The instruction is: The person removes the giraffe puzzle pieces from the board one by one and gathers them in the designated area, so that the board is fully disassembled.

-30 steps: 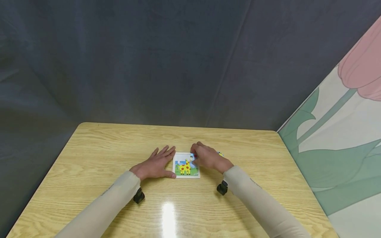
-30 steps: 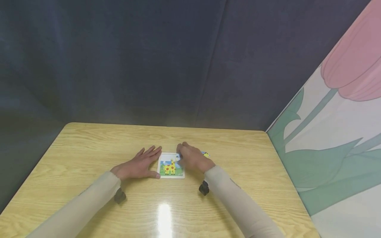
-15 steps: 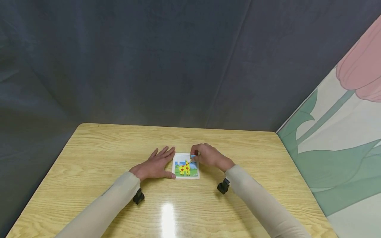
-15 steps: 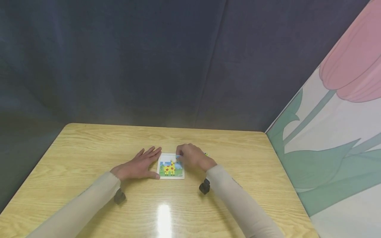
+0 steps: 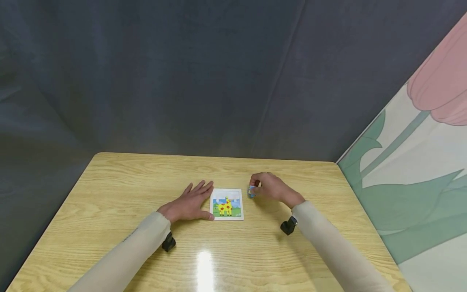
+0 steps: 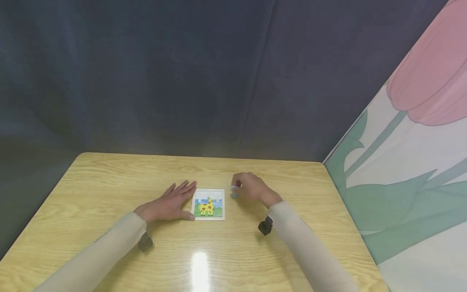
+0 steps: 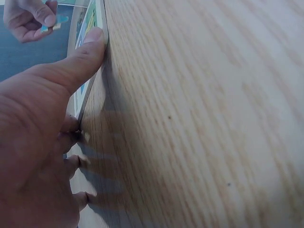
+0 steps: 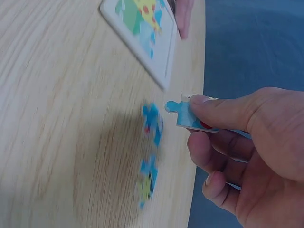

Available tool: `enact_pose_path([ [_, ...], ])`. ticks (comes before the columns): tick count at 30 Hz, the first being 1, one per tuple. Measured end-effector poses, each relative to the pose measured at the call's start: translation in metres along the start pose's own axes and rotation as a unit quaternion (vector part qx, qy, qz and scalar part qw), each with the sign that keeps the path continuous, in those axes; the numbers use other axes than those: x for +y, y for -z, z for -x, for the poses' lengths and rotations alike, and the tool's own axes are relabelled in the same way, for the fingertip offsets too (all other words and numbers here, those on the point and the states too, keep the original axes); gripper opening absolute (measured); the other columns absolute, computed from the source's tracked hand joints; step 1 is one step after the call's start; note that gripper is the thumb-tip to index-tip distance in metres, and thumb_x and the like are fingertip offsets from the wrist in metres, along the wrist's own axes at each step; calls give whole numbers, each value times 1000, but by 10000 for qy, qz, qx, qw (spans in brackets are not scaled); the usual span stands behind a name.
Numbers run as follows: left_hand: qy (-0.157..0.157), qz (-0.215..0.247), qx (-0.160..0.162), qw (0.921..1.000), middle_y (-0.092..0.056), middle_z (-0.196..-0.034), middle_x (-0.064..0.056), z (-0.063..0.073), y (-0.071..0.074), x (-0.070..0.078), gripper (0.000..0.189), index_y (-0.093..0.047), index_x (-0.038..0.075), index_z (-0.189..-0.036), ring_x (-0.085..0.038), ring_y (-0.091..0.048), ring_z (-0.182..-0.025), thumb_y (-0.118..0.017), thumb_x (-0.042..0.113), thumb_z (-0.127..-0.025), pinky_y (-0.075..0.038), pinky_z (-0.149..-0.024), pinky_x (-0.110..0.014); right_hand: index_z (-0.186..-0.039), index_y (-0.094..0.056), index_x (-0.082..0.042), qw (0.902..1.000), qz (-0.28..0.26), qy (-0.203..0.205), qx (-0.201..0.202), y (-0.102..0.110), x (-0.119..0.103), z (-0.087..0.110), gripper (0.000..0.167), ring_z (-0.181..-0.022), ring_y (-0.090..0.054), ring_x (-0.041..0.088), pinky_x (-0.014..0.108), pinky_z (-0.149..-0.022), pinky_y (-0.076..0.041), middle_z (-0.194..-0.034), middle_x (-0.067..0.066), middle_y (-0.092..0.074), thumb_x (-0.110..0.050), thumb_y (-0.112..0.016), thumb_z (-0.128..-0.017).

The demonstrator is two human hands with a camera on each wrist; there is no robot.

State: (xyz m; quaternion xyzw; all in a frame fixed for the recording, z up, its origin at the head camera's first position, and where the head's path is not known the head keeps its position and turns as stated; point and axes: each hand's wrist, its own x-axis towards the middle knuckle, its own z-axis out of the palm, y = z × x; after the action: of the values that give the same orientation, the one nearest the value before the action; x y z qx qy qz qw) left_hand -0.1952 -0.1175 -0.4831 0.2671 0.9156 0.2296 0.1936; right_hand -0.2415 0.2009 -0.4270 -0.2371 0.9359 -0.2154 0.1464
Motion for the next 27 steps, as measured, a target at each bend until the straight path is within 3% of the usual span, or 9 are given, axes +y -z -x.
enact_pose_path([
  [16,-14,82,45,10000,-7,-182,-10,2,1,2,103,-21,4,-170,-36,-1,-170,-74,54,-98,1,-134,-66,-95,-71,-9,9997,113,-197,89,23,57,32,6,-73,-51,14,31,-71,-43,-93,6,-72,-8,-73,-100],
  [27,-34,56,40,10000,-6,-182,-7,1,0,0,104,-20,6,-171,-34,1,-170,-73,55,-97,2,-134,-66,-99,-72,-6,9978,34,-655,15,21,84,31,6,-74,-53,13,30,-68,-45,-92,6,-72,-10,-71,-103],
])
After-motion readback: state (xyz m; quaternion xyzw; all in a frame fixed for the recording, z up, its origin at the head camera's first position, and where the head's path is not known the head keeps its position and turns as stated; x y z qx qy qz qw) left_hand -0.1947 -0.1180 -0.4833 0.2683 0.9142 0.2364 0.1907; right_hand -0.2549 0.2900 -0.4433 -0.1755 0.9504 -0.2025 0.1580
